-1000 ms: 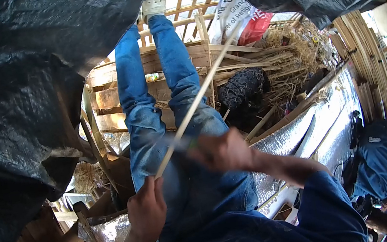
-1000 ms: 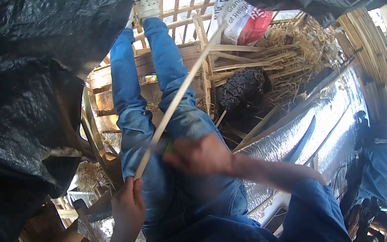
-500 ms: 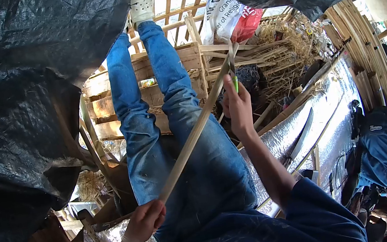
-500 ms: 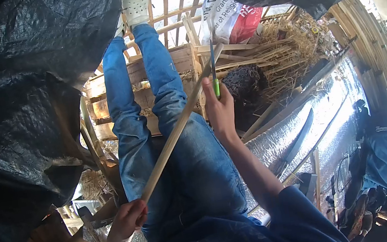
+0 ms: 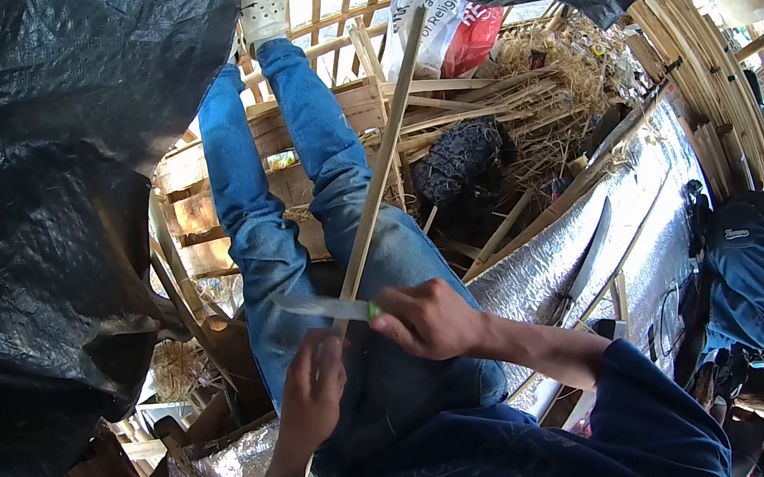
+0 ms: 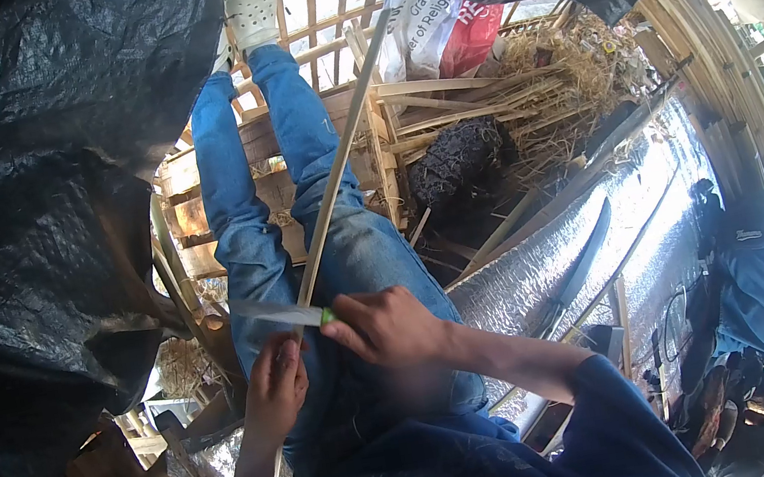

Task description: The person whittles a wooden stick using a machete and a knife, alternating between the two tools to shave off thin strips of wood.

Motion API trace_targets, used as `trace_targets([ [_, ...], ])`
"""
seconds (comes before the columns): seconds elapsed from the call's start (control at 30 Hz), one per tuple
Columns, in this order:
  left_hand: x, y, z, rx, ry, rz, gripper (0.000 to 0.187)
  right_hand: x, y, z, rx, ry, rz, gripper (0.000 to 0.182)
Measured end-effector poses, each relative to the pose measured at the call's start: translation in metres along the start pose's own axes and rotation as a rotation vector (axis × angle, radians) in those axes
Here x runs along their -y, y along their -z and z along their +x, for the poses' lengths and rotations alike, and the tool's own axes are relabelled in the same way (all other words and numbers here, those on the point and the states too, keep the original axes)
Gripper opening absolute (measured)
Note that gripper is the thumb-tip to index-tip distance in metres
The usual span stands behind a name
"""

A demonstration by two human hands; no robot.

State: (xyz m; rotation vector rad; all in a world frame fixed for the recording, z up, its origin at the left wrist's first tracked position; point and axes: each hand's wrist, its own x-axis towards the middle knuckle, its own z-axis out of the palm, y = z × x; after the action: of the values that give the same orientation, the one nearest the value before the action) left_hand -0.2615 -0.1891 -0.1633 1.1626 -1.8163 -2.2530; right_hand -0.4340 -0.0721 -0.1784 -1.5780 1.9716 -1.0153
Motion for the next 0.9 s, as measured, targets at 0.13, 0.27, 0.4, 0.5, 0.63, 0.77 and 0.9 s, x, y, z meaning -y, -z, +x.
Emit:
trace_targets([
  [0.13,0.007,0.002,-0.023,-0.052,-0.106,0.195,0.025,-0.023,0.022,0.009,-0.102,0.323,-0.301,0.040],
  [0.27,0.004,0.004,-0.037,-0.067,-0.055,0.166,0.029,-0.082,0.039,0.048,-0.267,0.425,-0.565,0.038],
  [0.4,0.003,0.004,-0.066,-0.016,0.029,0.121,0.017,-0.137,0.105,0.097,-0.502,-0.140,-0.505,0.035],
  [0.5,-0.004,-0.002,-0.063,-0.050,0.424,-0.394,0.019,-0.092,0.079,0.075,-0.337,0.234,-0.405,0.036],
  [0.63,-0.003,0.008,-0.058,0.053,0.374,-0.497,0.029,-0.004,0.003,0.010,0.025,0.420,-0.106,0.039],
  [0.77,-0.020,0.005,-0.067,0.140,0.515,-0.527,0.031,-0.011,0.008,0.011,0.023,0.337,-0.222,0.037],
  [0.9,-0.012,-0.005,-0.086,0.144,0.584,-0.709,0.027,-0.091,0.047,0.059,-0.304,0.063,-0.494,0.034],
])
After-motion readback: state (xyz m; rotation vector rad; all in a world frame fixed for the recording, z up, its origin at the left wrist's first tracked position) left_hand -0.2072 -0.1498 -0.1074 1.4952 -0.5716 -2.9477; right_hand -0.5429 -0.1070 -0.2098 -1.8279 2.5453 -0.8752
